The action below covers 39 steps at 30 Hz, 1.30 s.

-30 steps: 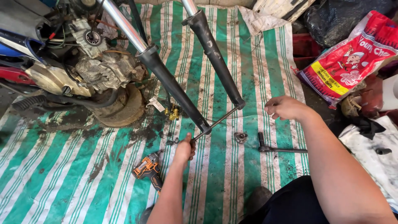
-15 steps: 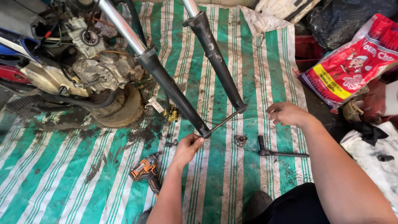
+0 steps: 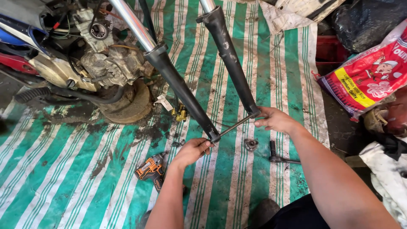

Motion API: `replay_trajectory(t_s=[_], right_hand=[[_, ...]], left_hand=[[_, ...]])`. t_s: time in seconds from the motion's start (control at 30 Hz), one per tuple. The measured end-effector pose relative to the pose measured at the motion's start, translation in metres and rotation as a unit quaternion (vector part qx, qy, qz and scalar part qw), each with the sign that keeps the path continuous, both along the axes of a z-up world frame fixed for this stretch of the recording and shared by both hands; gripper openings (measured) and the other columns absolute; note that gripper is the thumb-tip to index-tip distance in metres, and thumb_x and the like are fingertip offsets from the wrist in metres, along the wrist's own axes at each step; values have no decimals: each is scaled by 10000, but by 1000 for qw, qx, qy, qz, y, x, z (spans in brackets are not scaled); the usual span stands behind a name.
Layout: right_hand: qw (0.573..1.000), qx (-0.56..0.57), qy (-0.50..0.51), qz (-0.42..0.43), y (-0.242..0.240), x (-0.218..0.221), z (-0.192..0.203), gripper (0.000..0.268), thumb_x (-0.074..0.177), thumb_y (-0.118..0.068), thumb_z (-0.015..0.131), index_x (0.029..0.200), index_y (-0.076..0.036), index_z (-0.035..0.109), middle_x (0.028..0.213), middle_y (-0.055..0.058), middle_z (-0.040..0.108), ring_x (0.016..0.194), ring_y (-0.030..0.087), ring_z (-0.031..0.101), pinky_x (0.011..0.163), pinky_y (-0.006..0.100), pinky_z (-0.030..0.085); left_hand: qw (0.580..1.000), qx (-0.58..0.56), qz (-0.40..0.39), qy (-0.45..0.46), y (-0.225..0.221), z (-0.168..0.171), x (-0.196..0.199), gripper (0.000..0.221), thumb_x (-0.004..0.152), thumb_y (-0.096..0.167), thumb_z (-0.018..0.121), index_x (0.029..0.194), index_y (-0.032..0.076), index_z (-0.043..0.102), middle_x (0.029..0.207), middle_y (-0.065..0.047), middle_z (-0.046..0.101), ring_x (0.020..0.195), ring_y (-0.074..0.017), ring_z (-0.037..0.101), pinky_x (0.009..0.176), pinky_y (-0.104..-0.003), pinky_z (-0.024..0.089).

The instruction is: The person aligns the motorcycle fork tubes and inserts the front axle rod to secure them together.

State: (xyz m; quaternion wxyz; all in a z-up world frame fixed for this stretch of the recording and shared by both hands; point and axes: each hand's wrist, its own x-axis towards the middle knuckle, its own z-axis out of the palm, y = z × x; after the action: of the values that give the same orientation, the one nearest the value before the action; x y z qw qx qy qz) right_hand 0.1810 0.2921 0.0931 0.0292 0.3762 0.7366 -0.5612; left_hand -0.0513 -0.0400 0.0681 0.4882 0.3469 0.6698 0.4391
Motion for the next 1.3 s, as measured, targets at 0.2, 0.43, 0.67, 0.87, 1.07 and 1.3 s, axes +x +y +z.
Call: replay_trajectory(t_s=[0.2, 0.43, 0.67, 0.87, 1.07, 1.3], right_hand=[[997, -24, 68, -34, 4, -13, -25, 840, 951, -109, 886, 1689, -69, 488, 1378, 220, 783, 1055, 336, 839, 785, 438, 681], [991, 23, 109, -68, -2, -8, -35, 621, 908, -89, 930, 1480, -52, 689, 1157, 185, 828, 911, 287, 849, 633, 324, 674], [991, 6, 94, -90, -18, -36, -18, 743, 762, 24, 984, 1426, -54, 659, 1204, 215, 813, 954, 323, 826, 718, 425, 700], [978, -28, 154, -137, -14, -41, -63, 463, 794, -80, 1013, 1146, -2, 722, 968, 211, 840, 737, 287, 831, 575, 306, 666], [976, 112, 92, -163, -29, -48, -66, 231, 878, -334, 954, 915, -187, 780, 594, 49, 750, 569, 192, 757, 581, 269, 580], [960, 170, 68, -213, -51, -48, -47, 153, 869, -237, 907, 850, -196, 761, 554, 31, 726, 569, 169, 761, 608, 277, 589]], left_hand=[[998, -22, -10, 61, -1, 26, 0, 417, 1127, 346, 658, 851, 83, 827, 564, 0, 572, 560, -145, 504, 566, -285, 434], [997, -47, 8, 61, -1, 5, -5, 313, 1081, 369, 730, 998, 110, 886, 748, -49, 789, 684, -163, 692, 656, -299, 532], [995, -52, -32, 75, 0, -2, -7, 384, 1124, 396, 644, 983, 111, 858, 829, -76, 814, 774, -210, 730, 751, -336, 578], [995, -40, -37, 79, 1, 5, -1, 376, 1136, 364, 629, 958, 121, 854, 823, -68, 804, 812, -217, 752, 777, -359, 592], [995, -39, -23, 89, 1, 3, 0, 327, 1110, 361, 680, 980, 127, 868, 793, -49, 804, 760, -215, 708, 729, -367, 571], [998, -30, 0, 48, 4, -27, 7, 365, 1139, 353, 636, 942, 135, 852, 683, -27, 709, 660, -219, 624, 660, -357, 517]])
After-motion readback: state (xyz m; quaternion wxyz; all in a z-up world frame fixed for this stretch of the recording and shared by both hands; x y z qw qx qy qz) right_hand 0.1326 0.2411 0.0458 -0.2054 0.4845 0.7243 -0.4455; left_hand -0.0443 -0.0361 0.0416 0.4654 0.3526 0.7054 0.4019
